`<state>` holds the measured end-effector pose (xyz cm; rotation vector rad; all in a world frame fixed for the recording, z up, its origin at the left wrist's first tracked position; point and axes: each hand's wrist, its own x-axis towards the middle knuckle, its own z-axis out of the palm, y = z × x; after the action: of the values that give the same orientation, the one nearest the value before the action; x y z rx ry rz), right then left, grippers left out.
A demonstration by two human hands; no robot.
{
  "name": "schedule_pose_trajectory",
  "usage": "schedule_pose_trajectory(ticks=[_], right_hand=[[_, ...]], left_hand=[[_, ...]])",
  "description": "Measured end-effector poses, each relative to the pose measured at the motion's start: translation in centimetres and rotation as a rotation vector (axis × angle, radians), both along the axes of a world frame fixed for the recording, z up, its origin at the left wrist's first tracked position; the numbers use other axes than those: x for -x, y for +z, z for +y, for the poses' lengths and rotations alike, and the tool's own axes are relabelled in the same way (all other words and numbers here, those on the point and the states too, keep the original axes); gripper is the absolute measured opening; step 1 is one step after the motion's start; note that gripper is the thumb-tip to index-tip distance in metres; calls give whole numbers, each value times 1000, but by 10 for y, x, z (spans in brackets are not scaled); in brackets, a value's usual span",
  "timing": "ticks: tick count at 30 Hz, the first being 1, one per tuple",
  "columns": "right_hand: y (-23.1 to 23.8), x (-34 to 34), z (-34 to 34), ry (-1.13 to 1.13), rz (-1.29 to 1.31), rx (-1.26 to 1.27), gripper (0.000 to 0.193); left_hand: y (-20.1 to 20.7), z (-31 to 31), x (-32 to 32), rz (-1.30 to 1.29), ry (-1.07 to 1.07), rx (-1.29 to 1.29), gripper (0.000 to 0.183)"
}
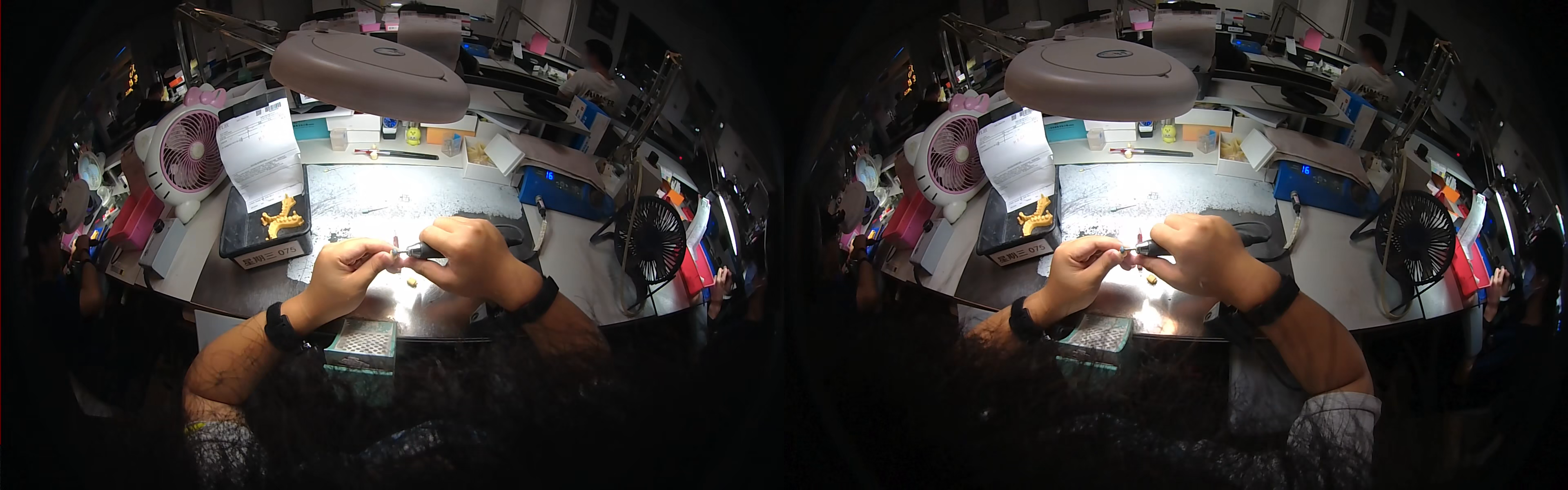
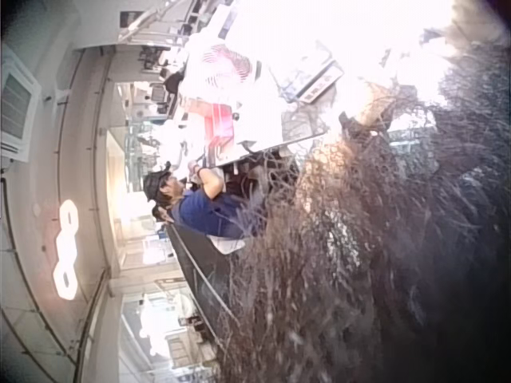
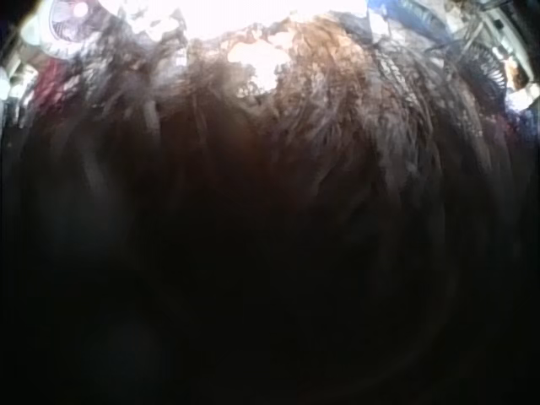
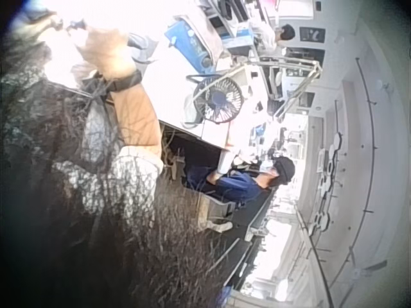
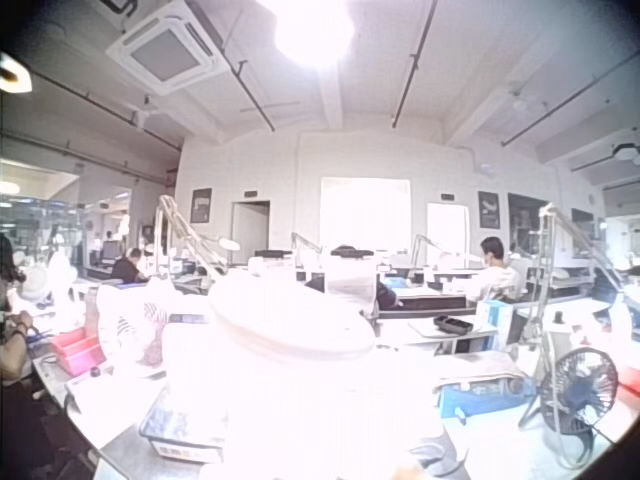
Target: Polishing a small dental or medical component with a handheld rotary tool.
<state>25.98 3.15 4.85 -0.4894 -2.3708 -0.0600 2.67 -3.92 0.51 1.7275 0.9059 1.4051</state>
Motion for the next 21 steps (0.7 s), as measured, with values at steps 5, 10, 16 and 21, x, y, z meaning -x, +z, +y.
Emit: schedule_pose_trajectory(ticks=[5, 10, 16, 21], right_hand=[[1, -1, 2, 9, 7, -14, 35], [0, 0, 2, 14, 7, -10, 34], [1, -1, 0, 4, -5, -11, 35], [-1, -1, 2, 3, -1, -6, 34]], left_hand=[[1, 0, 0, -2, -4, -7, 16], [0, 0, -2, -33, -8, 6, 16], [-2, 2, -1, -13, -7, 9, 16], [-1, 1, -2, -32, -6, 17, 17]])
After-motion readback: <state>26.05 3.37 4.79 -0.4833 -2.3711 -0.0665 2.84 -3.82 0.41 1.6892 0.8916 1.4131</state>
